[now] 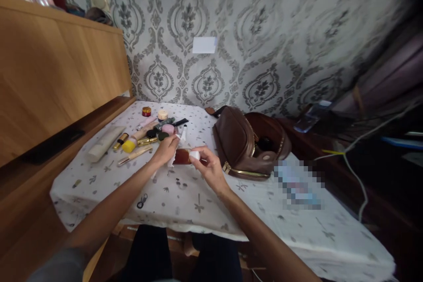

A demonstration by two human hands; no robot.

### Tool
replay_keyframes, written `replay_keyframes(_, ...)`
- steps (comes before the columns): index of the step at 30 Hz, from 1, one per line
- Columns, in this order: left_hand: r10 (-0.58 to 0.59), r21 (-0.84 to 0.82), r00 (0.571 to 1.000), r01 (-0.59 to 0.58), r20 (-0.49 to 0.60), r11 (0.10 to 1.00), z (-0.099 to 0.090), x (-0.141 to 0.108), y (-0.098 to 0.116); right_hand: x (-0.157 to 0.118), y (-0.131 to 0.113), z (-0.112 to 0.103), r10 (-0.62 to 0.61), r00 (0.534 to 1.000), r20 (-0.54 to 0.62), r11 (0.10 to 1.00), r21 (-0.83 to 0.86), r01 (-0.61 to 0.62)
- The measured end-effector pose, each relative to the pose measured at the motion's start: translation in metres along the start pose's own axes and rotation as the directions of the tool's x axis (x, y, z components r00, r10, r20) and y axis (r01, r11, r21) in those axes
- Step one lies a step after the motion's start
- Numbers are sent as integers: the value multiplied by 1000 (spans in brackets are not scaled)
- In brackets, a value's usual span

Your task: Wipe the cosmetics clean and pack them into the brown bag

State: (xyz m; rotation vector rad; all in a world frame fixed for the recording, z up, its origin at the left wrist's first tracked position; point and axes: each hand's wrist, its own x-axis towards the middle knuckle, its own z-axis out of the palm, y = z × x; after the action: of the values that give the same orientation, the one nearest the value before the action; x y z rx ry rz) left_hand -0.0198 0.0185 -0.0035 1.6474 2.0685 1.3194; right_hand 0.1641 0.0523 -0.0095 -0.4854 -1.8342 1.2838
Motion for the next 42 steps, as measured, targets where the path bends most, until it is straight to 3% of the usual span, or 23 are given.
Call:
replay_keyframes(3, 22, 45, 1000, -21, -23, 999, 6, -9, 4, -4, 8, -3, 27, 999, -32, 999, -30, -28)
replay_keyframes(5, 141, 161, 990, -134, -31, 978, 8, -21, 11, -5, 14, -4, 50, 996, -68, 998, -39, -53)
replay_keyframes(9, 420, 442, 903, -412, 85, 797, 12, -40, 21, -6, 24, -10, 79, 993, -91, 995, -46, -84)
replay_keyframes(12, 505, 497, 850, -507, 152, 705, 16, -44, 22, -7, 26, -13, 74, 997, -36, 995, -70, -77)
replay_keyframes(14, 521, 485, 835, -535, 177, 692, 19, -42, 23, -9, 25, -14, 56, 998, -10, 994, -92, -56)
replay_keyframes(17, 446, 467, 877, -475, 179, 746, 19, -37, 26, -11, 22, -15, 22, 1000, 17, 992, -123, -19)
replay_keyframes(21, 213, 428, 968, -248, 129, 869, 12, -26, 22, -14, 15, -16, -13, 999, 47, 986, -165, 21)
replay_keyframes(26, 37, 125, 996, -48, 85, 991, 3, -16, 8, -13, 10, -16, 2, 999, -36, 997, -81, -5)
replay_keyframes(29, 92, 156, 995, -84, -39, 984, 3, -18, 7, -11, 12, -14, 49, 995, -83, 999, -6, -50)
replay_keyframes(31, 210, 298, 976, -183, -64, 937, 6, -23, 11, -9, 14, -13, 51, 994, -94, 999, 18, -50)
replay_keyframes(34, 356, 444, 934, -320, 3, 837, 14, -33, 19, -9, 16, -12, 41, 993, -109, 999, 29, -38)
replay_keyframes(37, 486, 465, 873, -443, 32, 766, 23, -42, 25, -10, 18, -12, 49, 994, -100, 998, 33, -46)
replay_keyframes(42, 674, 404, 736, -638, 67, 656, 33, -52, 32, -9, 20, -13, 35, 995, -95, 999, -3, -36)
